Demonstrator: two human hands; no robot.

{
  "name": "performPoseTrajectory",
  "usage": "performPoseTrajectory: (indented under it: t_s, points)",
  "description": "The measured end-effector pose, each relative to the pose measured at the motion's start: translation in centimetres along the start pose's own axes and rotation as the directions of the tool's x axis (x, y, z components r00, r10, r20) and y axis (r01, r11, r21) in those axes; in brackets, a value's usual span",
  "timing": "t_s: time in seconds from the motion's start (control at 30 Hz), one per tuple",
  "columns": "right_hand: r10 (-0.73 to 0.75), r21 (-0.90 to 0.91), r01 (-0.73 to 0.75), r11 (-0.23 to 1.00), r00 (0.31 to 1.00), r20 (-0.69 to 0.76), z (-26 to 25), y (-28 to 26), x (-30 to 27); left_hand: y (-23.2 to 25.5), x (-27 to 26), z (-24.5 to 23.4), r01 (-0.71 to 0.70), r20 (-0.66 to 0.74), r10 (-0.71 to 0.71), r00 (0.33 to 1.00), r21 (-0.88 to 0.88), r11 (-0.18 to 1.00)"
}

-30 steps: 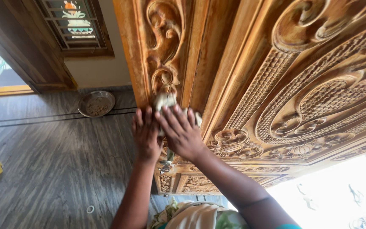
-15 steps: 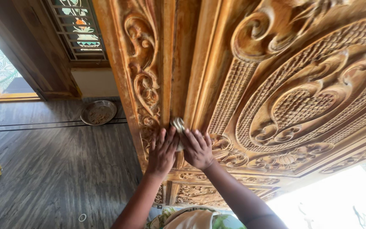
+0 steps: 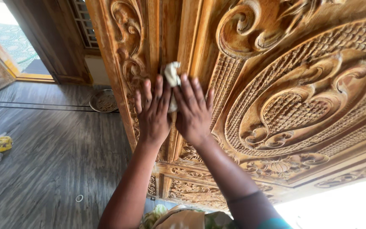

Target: The person wipes a large carved wooden door with a cloth, moving methodically across the surface and into the carved details. The camera remains in a first-person view focused on the hands and door throughout the clip.

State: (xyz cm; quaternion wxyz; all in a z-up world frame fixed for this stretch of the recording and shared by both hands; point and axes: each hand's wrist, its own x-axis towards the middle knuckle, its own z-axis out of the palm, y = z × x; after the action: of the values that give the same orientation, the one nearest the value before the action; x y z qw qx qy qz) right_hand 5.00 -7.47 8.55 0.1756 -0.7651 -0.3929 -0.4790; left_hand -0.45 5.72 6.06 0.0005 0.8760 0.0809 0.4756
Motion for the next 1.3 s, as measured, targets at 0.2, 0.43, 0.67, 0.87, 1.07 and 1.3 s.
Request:
performPoseTrajectory:
  t_s: [0.2,0.43,0.67,0.87,1.07,1.3]
  points:
    - [-0.017,0.104,-0.002,0.995,0.984,0.176,4.7,-1.5,-9.6,-3.5,-9.4,4.7,-0.046,0.233,0.058,0.971,-0.055,0.997]
    - [-0.063,0.011,0.063,0.998,0.962,0.266,10.0,-3.8,-19.4,-6.5,-17.8,8.5,-0.118,0.438,0.187,0.879,-0.180,0.976]
    - [0.023,-0.165,-0.017,0.986,0.999,0.038,12.1,-6.8,-18.3,-9.8,-15.5,8.2,-0.447,0.156,0.447,0.881,-0.037,0.894]
    - [0.019,-0.316,-0.052,0.947,0.994,-0.107,8.1,-3.9,-9.0,-8.6,-6.2,5.5,-0.411,-0.013,0.413,0.911,-0.120,0.904]
    - [-0.068,-0.192,0.041,0.981,0.988,-0.140,6.1,-3.1,-6.4,-6.8,-5.0,4.1,-0.347,-0.026,0.346,0.938,-0.070,0.935]
    - [-0.192,-0.096,0.194,0.976,0.981,0.023,10.5,-3.7,-17.4,-7.9,-16.5,9.9,-0.406,0.086,0.414,0.906,-0.102,0.908]
